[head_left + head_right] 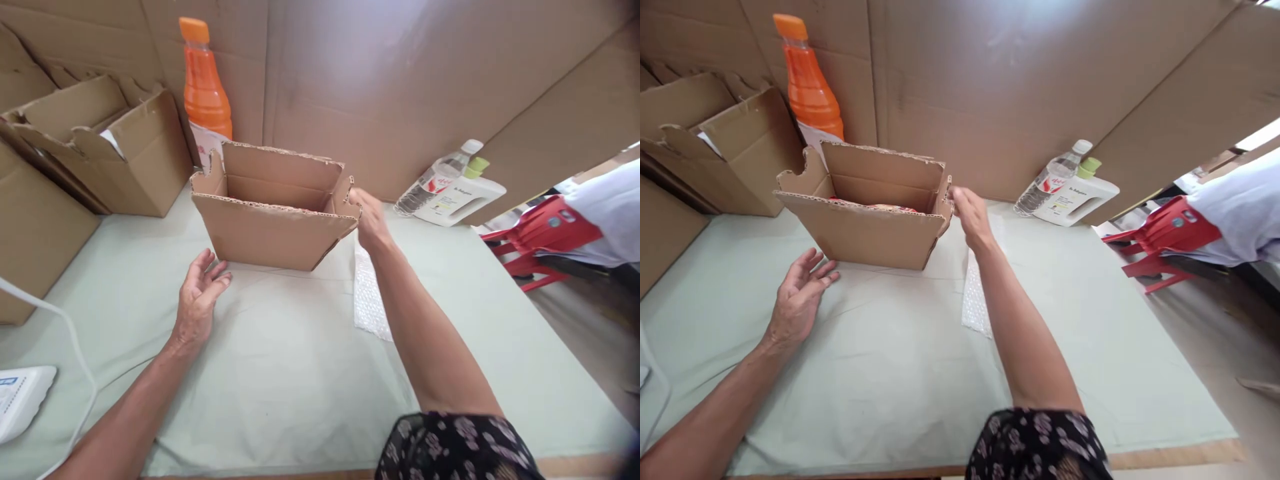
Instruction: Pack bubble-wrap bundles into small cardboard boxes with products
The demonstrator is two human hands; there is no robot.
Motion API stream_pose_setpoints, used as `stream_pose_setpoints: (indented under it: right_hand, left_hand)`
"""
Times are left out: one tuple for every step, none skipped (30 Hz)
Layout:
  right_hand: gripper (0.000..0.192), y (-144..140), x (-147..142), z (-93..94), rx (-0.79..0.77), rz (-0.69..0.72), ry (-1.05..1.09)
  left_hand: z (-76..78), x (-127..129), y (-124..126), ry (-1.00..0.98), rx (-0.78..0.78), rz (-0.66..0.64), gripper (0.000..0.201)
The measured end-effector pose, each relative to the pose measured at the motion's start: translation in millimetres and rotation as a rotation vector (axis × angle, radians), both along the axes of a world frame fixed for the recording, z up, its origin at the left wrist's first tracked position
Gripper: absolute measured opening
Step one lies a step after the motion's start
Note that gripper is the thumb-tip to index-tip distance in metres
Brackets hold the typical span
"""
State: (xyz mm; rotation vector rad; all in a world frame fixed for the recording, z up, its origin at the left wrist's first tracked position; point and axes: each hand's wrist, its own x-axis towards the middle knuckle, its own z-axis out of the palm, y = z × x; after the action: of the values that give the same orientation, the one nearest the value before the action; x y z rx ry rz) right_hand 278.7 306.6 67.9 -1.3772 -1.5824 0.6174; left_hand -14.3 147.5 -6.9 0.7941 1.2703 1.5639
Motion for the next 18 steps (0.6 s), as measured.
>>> stream_pose_setpoints:
  right_hand:
    - [0.046, -26.2, 15.9, -3.3, -0.072, 0.054, -0.026]
    - [0.045, -56.3, 33.8, -7.6, -0.150, 0.097, -0.112]
    - [0.045, -88.8, 52.1, -13.2, -0.223, 0.129, -0.220]
    - [0.047, -121.9, 69.5, -20.3, -0.279, 0.159, -0.334]
    - [0.052, -153.7, 84.9, -28.7, -0.276, 0.163, -0.437]
    - [0.055, -182.4, 97.2, -38.0, -0.235, 0.155, -0.528]
    - [0.055, -206.4, 105.9, -47.8, -0.175, 0.133, -0.604]
    - [0.055, -224.8, 110.8, -57.3, -0.121, 0.104, -0.671]
    - [0.051, -237.2, 112.0, -65.7, -0.066, 0.071, -0.725]
    - [0.044, -243.9, 110.1, -72.3, -0.016, 0.035, -0.767]
    - [0.036, -246.0, 105.8, -76.6, 0.027, -0.001, -0.797]
    - [0.031, -245.0, 99.8, -78.1, 0.065, -0.029, -0.815]
    - [0.029, -242.7, 92.7, -76.5, 0.101, -0.048, -0.822]
    - [0.029, -241.0, 84.8, -72.1, 0.133, -0.055, -0.817]
    - [0.029, -241.4, 76.4, -65.3, 0.159, -0.046, -0.805]
    - [0.029, -244.6, 67.4, -56.8, 0.177, -0.019, -0.787]
    - [0.028, -250.9, 58.2, -47.2, 0.184, 0.028, -0.767]
    - [0.027, -259.8, 48.8, -37.3, 0.177, 0.093, -0.748]
  left_hand:
    - [0.6, 0.5, -0.5, 0.001, -0.010, 0.009, 0.065]
    - [1.5, 1.0, -1.0, -0.001, -0.025, 0.022, 0.066]
    - [2.4, 1.3, -1.4, -0.006, -0.041, 0.040, 0.067]
    - [3.4, 1.4, -1.8, -0.013, -0.055, 0.057, 0.067]
    - [4.2, 1.3, -2.1, -0.020, -0.065, 0.071, 0.068]
    - [4.6, 1.1, -2.1, -0.026, -0.072, 0.081, 0.068]
    - [4.7, 0.8, -2.0, -0.028, -0.075, 0.085, 0.068]
    - [4.4, 0.6, -1.8, -0.026, -0.076, 0.086, 0.067]
    - [4.1, 0.5, -1.7, -0.017, -0.077, 0.092, 0.066]
    - [3.9, 0.7, -2.1, 0.008, -0.076, 0.100, 0.065]
    - [4.2, 1.3, -3.3, 0.054, -0.073, 0.112, 0.064]
    - [5.3, 2.4, -6.0, 0.122, -0.065, 0.126, 0.063]
    - [7.3, 3.9, -10.6, 0.207, -0.051, 0.137, 0.063]
    - [10.2, 5.9, -17.8, 0.306, -0.029, 0.134, 0.062]
    - [13.7, 8.4, -27.7, 0.410, 0.006, 0.109, 0.061]
    - [17.4, 11.7, -40.2, 0.512, 0.060, 0.056, 0.058]
    - [21.1, 16.0, -54.9, 0.606, 0.133, -0.023, 0.053]
    - [24.5, 21.4, -71.0, 0.686, 0.220, -0.126, 0.050]
